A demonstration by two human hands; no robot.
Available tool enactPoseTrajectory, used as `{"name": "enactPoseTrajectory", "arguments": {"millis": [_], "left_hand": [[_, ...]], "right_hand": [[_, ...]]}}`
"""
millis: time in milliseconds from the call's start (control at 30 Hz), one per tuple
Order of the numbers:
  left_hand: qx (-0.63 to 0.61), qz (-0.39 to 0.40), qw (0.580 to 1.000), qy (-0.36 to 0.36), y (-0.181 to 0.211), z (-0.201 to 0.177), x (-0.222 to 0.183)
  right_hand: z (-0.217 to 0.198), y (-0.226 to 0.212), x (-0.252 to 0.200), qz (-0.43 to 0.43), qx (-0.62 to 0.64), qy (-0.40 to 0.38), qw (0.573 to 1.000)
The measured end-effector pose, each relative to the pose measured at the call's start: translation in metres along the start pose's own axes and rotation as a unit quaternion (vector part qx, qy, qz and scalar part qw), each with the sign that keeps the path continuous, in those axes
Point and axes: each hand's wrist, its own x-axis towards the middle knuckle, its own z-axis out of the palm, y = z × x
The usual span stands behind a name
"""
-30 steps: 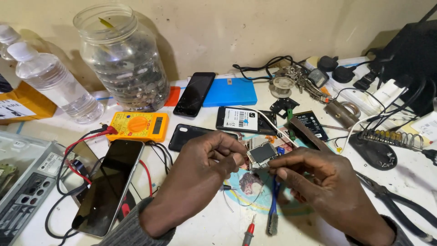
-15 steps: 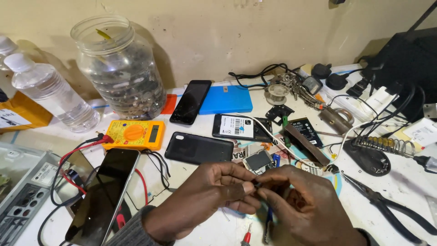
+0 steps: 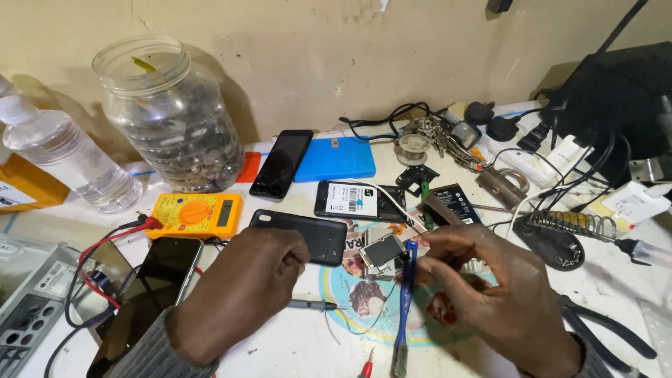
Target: Soldering thin wires onto a small electronic circuit board at a workbench.
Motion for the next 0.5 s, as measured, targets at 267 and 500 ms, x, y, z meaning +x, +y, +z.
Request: {"name": "enactPoseTrajectory", "arguments": {"millis": [267, 500], "left_hand": [[-0.017, -0.012, 0.997, 0.077, 0.005, -0.015, 0.012], [0.07, 0.108, 0.967, 0.218, -0.003, -0.006, 0.072]], "right_hand": [[-0.014, -0.007, 0.004, 0.005, -0.027, 0.041, 0.999], [-0.008, -0.002, 0.005, -0.064, -0.004, 0.011, 0.998]]}}
